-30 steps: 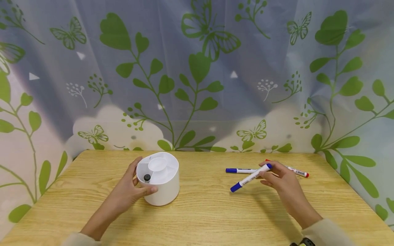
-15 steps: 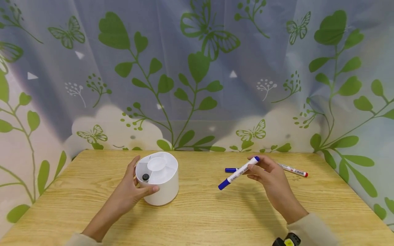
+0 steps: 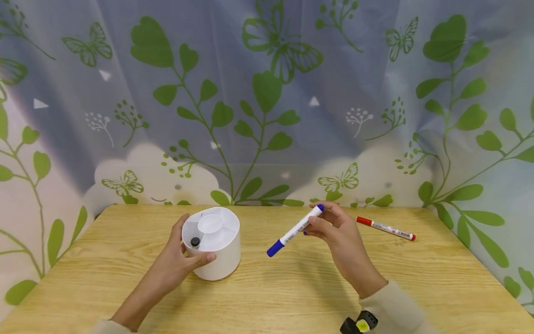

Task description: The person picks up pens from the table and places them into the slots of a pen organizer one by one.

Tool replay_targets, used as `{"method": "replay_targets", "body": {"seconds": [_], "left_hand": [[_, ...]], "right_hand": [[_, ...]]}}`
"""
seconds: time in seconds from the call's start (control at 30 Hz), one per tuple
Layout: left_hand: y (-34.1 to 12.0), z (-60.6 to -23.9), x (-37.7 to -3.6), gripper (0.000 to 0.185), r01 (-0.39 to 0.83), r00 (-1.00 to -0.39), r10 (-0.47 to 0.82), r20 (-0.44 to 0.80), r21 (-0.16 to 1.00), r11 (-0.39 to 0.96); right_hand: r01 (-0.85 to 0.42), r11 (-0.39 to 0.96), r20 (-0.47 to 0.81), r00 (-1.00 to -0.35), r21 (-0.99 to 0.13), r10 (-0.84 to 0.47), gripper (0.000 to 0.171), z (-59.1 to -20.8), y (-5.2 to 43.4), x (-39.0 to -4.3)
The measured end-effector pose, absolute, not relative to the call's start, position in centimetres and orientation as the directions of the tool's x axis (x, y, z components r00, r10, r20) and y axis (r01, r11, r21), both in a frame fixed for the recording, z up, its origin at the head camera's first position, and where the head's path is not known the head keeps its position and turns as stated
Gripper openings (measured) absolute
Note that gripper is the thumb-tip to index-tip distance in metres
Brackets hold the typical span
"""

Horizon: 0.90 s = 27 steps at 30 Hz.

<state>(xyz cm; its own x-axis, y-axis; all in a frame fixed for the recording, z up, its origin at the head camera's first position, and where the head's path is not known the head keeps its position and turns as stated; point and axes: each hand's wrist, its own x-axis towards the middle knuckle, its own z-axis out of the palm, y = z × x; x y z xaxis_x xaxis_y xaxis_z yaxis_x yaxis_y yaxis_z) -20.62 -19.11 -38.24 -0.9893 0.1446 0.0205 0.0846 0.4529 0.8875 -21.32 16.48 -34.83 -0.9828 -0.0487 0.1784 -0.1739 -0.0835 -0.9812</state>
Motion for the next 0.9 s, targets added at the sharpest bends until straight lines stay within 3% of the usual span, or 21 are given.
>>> {"method": "replay_targets", "body": {"seconds": [0.53, 0.9], "left_hand": [[-19.1, -38.1, -21.0, 0.12, 0.085, -0.986, 0.164, 0.015, 0.898, 0.431], [-19.3, -38.2, -21.1, 0.119, 0.086, -0.985, 0.171, 0.015, 0.908, 0.411]], "right_hand": [[-0.207, -0.253, 0.225, -0.973, -0.945, -0.043, 0.023, -33.6, 11.5, -22.0], [-0.214, -0.264, 0.232, -0.972, -0.94, -0.038, 0.022, -33.4, 9.1, -22.3]]}}
